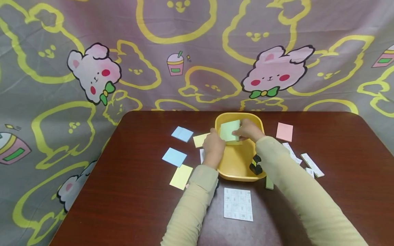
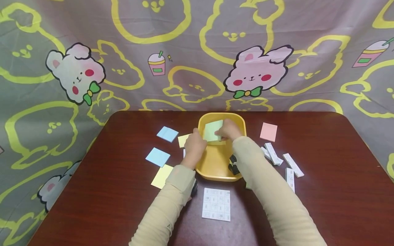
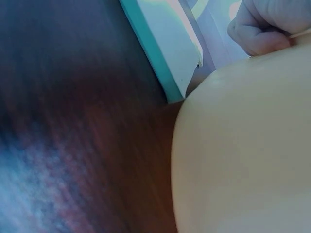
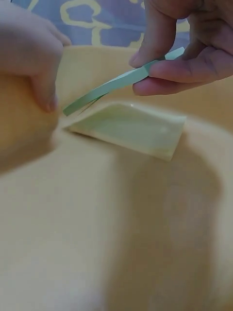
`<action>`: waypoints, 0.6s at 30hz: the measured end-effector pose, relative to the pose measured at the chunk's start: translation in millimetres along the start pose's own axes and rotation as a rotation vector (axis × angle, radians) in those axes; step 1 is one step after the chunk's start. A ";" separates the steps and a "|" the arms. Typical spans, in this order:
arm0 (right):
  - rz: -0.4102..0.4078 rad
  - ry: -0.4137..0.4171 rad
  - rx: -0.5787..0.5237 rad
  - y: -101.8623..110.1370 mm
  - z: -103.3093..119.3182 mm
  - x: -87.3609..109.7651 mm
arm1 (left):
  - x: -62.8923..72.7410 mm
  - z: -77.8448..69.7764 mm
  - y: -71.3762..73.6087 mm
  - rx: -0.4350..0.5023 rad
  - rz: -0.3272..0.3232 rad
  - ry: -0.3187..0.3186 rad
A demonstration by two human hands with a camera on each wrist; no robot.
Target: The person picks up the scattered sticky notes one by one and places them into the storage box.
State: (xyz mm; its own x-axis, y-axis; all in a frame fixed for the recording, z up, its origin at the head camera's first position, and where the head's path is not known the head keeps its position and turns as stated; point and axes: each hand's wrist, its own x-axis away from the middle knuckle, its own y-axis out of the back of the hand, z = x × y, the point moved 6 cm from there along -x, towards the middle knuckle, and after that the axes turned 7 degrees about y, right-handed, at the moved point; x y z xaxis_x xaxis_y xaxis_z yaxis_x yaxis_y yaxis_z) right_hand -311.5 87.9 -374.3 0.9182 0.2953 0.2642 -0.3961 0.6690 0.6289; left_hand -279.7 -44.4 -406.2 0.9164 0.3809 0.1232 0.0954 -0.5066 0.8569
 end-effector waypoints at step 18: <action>-0.165 -0.035 0.217 -8.2 -16.6 -7.6 | -1.4 -0.1 -1.0 -0.014 -0.005 -0.009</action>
State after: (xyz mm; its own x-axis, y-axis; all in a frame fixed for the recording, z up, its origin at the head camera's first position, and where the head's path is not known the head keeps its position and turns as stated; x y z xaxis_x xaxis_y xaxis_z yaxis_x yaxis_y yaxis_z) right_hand -315.4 91.5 -393.6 0.9713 0.1684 0.1677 -0.2335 0.5435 0.8063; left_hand -281.1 -44.3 -407.1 0.9192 0.3768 0.1145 0.0948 -0.4939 0.8643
